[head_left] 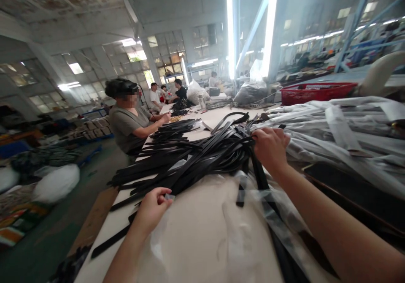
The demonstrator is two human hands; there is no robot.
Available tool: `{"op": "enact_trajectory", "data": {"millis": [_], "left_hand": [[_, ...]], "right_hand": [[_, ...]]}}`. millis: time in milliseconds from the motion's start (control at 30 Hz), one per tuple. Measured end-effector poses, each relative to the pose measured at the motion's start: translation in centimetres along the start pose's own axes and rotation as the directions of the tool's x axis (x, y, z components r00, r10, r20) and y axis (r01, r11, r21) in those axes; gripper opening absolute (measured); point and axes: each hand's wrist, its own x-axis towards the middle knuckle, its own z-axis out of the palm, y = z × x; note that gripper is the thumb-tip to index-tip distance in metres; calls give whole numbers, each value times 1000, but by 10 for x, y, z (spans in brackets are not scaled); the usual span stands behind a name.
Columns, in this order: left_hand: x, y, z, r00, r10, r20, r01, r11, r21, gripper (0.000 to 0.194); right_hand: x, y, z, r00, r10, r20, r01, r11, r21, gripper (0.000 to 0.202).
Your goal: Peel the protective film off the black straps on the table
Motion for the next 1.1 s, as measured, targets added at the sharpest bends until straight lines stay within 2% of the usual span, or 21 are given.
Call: {"op": "enact_trajectory", "data": {"millis": [67, 133, 200, 233, 267, 300, 333, 367, 400, 433, 467, 533, 667, 767, 833, 900, 1033, 1100], "left_hand": [[0, -3, 7, 1000, 13, 15, -13, 1000, -1, 42], [-1, -5, 12, 1000, 20, 22, -20, 1000, -1, 39], [-3, -5, 15, 999, 22, 39, -22, 1000, -3, 36], [-4, -4, 15, 998, 23, 53, -23, 1000, -7, 35], [-5, -3, 15, 997, 23, 71, -22, 1000, -11, 35], [-5, -1, 13, 996, 24, 88, -23, 1000, -15, 35], [-6, 0, 12, 994, 24, 103, -22, 1000, -16, 35], [-6, 1, 9, 993, 23, 113, -22, 1000, -11, 35], [-7, 2, 6, 993, 19, 118, -19, 1000, 0, 34], [-7, 3, 3, 993, 13, 120, -15, 1000, 19, 34], [-6, 2, -1, 993, 2, 121, -7, 999, 46, 33], [-6, 1, -8, 992, -29, 123, 15, 993, 116, 30], [-6, -6, -14, 992, -75, 106, 46, 966, 255, 27], [-6, -8, -11, 997, -44, 68, 21, 950, 311, 32], [-6, -7, -7, 999, -8, 47, -8, 944, 330, 36], [-7, -6, -3, 999, 17, 46, -32, 939, 341, 34], [-9, -2, -4, 997, 6, 77, -33, 936, 350, 21], [-10, 0, -8, 996, -20, 82, -10, 936, 352, 19]], "right_hand": [[0, 4, 2, 999, 47, 3, -47, 999, -25, 25], [-5, -4, 0, 999, 34, 14, -34, 999, -18, 34], [-17, -26, -5, 995, -91, 38, 89, 995, 56, 42], [-26, -41, -8, 975, -212, 70, 202, 971, 124, 45], [-36, -57, -10, 924, -364, 113, 335, 917, 214, 47], [-48, -72, -11, 833, -528, 167, 461, 828, 319, 49], [-60, -86, -11, 717, -660, 223, 537, 727, 428, 52], [-71, -97, -10, 626, -734, 262, 552, 655, 517, 54], [-81, -106, -8, 554, -777, 298, 541, 609, 580, 52], [-89, -112, -5, 509, -794, 332, 516, 590, 621, 49], [-94, -115, -1, 487, -795, 362, 490, 592, 640, 45], [-99, -115, 7, 483, -778, 402, 461, 616, 638, 39], [-90, -107, 12, 532, -751, 390, 492, 649, 580, 34], [-82, -104, 12, 576, -710, 406, 509, 700, 501, 21], [-79, -103, 13, 603, -672, 429, 501, 738, 451, 21], [-78, -102, 15, 606, -665, 436, 502, 745, 439, 20], [-74, -100, 14, 582, -693, 427, 505, 719, 478, 15], [-68, -97, 11, 614, -674, 410, 486, 733, 476, 18]]}}
